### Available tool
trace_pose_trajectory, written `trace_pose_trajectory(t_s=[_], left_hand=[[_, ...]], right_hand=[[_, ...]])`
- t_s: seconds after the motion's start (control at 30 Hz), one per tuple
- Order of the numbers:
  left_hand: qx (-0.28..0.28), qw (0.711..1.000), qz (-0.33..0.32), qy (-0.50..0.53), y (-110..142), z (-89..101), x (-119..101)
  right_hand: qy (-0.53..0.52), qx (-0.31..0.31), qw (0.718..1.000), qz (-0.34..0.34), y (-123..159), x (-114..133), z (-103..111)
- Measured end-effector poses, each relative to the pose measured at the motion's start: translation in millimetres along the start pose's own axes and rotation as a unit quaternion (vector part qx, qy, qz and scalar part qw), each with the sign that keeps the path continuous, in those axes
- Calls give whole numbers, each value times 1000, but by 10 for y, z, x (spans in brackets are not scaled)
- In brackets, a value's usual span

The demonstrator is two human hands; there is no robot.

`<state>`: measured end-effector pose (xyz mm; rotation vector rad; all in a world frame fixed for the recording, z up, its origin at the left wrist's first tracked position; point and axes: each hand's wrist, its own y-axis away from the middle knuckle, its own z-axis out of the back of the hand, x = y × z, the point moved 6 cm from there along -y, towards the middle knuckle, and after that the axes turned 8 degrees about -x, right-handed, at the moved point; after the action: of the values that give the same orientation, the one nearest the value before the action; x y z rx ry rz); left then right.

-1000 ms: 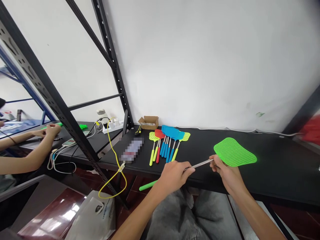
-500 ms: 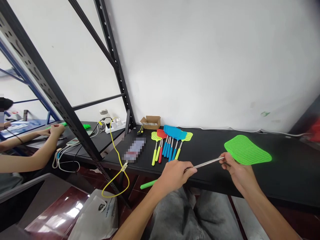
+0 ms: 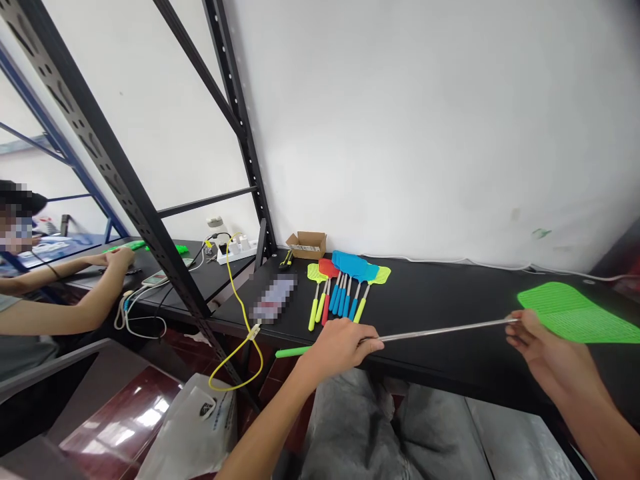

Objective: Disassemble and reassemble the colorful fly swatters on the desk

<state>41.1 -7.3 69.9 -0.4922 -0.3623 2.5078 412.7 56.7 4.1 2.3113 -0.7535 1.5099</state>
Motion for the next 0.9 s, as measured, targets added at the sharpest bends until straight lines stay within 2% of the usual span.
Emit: trace_pose_trajectory(t_s=[0.13,0.27,0.43,0.6,0.67,0.9], left_hand=[[-22,999,24,-16,-72,18,-8],[-43,998,42,-16,-124,38,-54],[-56,998,34,4,-148,-10,-154],[-52,998,28,-10,-154,-62,-166],[-53,998,28,-14,-159,-63,-159],[-47,999,23,-9,-166,-58,-181]], right_hand=[[-21,16,999,-31,37,55,-159],[-42,35,998,-41,270,84,-434],[19,149,987,-64,738,-102,-843],[69,246,964,-74,1012,-244,-1038],[76,247,964,-69,1017,-246,-1047],[66,192,978,-55,914,-182,-1004]])
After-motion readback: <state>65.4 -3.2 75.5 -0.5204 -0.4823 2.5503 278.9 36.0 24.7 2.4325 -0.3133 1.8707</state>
